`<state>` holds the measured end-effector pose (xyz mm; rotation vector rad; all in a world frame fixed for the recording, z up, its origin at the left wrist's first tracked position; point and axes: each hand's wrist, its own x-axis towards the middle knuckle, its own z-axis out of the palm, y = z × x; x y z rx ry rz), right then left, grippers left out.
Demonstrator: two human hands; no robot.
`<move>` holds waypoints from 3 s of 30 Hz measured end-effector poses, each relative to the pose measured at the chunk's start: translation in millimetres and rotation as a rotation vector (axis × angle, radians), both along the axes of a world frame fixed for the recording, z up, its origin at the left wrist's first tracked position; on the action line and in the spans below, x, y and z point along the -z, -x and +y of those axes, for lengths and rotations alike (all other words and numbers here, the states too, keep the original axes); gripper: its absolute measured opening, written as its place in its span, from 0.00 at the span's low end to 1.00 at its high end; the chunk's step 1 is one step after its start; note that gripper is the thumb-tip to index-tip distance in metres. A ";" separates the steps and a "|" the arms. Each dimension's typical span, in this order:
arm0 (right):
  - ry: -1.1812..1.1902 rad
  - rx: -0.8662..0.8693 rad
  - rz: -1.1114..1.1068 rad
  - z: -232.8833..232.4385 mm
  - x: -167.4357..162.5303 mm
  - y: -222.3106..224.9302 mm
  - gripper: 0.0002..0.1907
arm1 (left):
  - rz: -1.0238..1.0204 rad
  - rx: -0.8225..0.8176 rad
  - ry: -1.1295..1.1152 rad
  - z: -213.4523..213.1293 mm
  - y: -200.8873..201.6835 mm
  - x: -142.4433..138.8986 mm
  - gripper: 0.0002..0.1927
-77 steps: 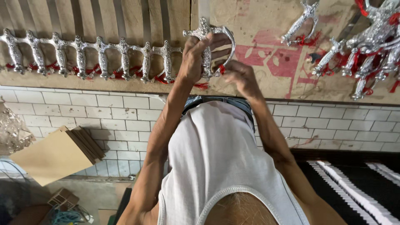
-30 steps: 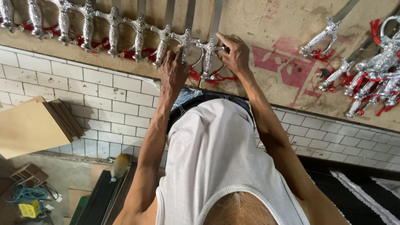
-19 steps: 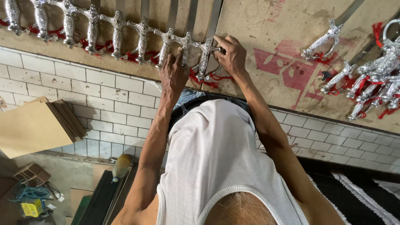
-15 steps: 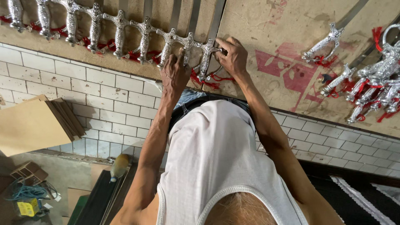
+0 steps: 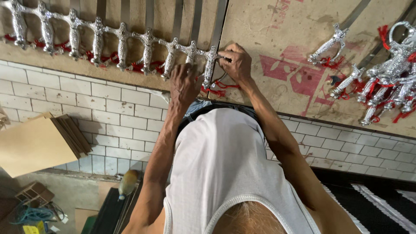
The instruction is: The person repeatedly picks up silver toy swords with red tassels from a wooden board and places them back in a row. The person handles each sword by the hilt, aligns it with others, and occasionally adjusts the tassel before setting it down.
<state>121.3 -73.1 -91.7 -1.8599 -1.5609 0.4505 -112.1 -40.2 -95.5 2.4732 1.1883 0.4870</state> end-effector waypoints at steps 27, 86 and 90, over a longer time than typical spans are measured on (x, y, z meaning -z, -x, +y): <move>0.091 0.935 -0.426 -210.4 -47.8 -204.4 0.10 | -0.090 0.231 0.021 -30.9 -45.6 -75.2 0.24; 0.373 0.087 0.693 -170.2 -120.0 -51.5 0.08 | -0.967 0.189 1.539 -3.3 -171.2 -73.8 0.16; 0.425 -0.032 0.354 -153.6 -89.2 -60.9 0.11 | 0.134 0.123 0.660 12.6 -152.2 -54.3 0.25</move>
